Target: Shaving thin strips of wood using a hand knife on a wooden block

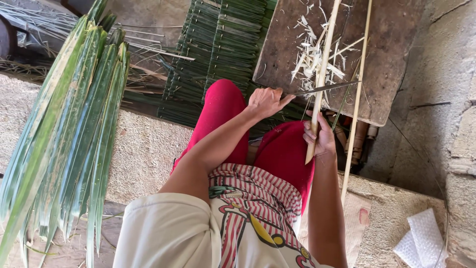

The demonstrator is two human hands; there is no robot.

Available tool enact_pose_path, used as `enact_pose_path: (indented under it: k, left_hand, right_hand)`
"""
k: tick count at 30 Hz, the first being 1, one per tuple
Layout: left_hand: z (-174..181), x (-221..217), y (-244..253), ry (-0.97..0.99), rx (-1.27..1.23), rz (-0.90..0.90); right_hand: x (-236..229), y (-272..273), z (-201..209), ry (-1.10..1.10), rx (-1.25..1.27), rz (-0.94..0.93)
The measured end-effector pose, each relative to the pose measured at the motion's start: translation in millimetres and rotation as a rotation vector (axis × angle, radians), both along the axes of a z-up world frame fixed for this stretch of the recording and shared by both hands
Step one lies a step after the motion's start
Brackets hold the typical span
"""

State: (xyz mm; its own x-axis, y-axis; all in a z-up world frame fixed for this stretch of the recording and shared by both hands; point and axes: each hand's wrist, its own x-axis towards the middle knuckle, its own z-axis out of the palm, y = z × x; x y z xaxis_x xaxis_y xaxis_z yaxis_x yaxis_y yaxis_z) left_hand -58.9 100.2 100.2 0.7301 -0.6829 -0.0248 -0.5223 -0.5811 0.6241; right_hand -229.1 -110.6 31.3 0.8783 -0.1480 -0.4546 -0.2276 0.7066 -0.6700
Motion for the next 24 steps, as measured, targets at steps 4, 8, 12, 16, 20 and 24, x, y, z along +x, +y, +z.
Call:
enact_pose_path:
  k: [4,8,12,16,20,24]
  left_hand:
    - [-0.7,-2.1,-0.3,0.020,-0.020,-0.004]
    - [5.4,2.7,1.3,0.109,0.056,-0.035]
    - [15.2,3.5,2.9,0.136,0.109,-0.053]
    - [23.8,4.8,4.7,0.144,0.119,-0.054]
    - [26.4,2.5,3.3,0.151,0.121,-0.051]
    - [28.3,0.9,4.2,0.166,0.107,-0.056]
  right_hand:
    - [1.3,4.1,9.0,0.012,-0.006,-0.004]
    - [-1.2,-1.4,-4.0,0.053,-0.030,-0.001]
    - [-1.3,-3.2,-9.8,0.066,-0.045,-0.003]
    - [-1.3,-3.7,-11.6,0.079,-0.097,0.002]
    - [-1.1,-2.5,-8.2,0.072,-0.100,0.006]
    - [-0.9,-0.7,-1.6,0.051,-0.054,0.004]
